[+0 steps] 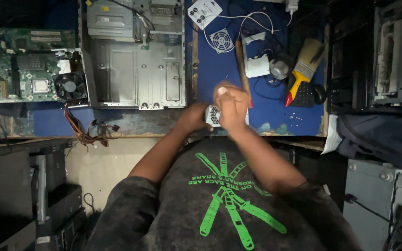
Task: The person uses a yellow screwdriver to unscrew and remove a computer power supply unit from a case. They then inspect the unit, rotate it to view different sides, and place it back on the workbench.
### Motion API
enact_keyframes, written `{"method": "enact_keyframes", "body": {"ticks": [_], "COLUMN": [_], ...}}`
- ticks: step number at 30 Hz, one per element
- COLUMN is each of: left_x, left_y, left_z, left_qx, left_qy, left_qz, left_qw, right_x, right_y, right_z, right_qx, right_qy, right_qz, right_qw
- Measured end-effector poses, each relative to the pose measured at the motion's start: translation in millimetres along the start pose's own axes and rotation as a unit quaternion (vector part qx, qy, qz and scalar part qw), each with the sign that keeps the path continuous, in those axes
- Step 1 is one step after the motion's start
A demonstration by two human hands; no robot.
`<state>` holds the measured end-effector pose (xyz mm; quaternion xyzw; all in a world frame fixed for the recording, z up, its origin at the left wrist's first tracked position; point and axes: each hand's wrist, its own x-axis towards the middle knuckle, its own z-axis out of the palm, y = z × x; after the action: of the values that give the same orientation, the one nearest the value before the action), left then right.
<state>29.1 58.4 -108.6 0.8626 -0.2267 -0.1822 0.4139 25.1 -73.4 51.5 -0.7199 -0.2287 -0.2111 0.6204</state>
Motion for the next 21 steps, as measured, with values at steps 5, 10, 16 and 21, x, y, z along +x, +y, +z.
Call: {"method": "enact_keyframes", "body": {"ticks": [5, 10, 16, 21], "left_x": [4, 4, 4, 2], "left_y": [1, 5, 11, 5], "left_z": [-3, -1, -1, 2], "left_qx": [-0.002, 0.048, 0.092, 0.065], "left_qy": [-0.042, -0.022, -0.01, -0.02], "left_qz": [-0.002, -0.019, -0.015, -0.035], "left_qw": [0.999, 0.998, 0.996, 0.997], "right_x": [41, 25, -8, -8], "right_y": [14, 35, 37, 36], "right_z": [-34, -47, -24, -6], "right_qx": [0.251, 0.347, 0.186, 0.156], "right_qy": [-0.278, -0.226, 0.107, 0.221], "right_qz": [0.061, 0.217, 0.201, 0.189], "right_qw": [0.925, 0.884, 0.956, 0.944]}}
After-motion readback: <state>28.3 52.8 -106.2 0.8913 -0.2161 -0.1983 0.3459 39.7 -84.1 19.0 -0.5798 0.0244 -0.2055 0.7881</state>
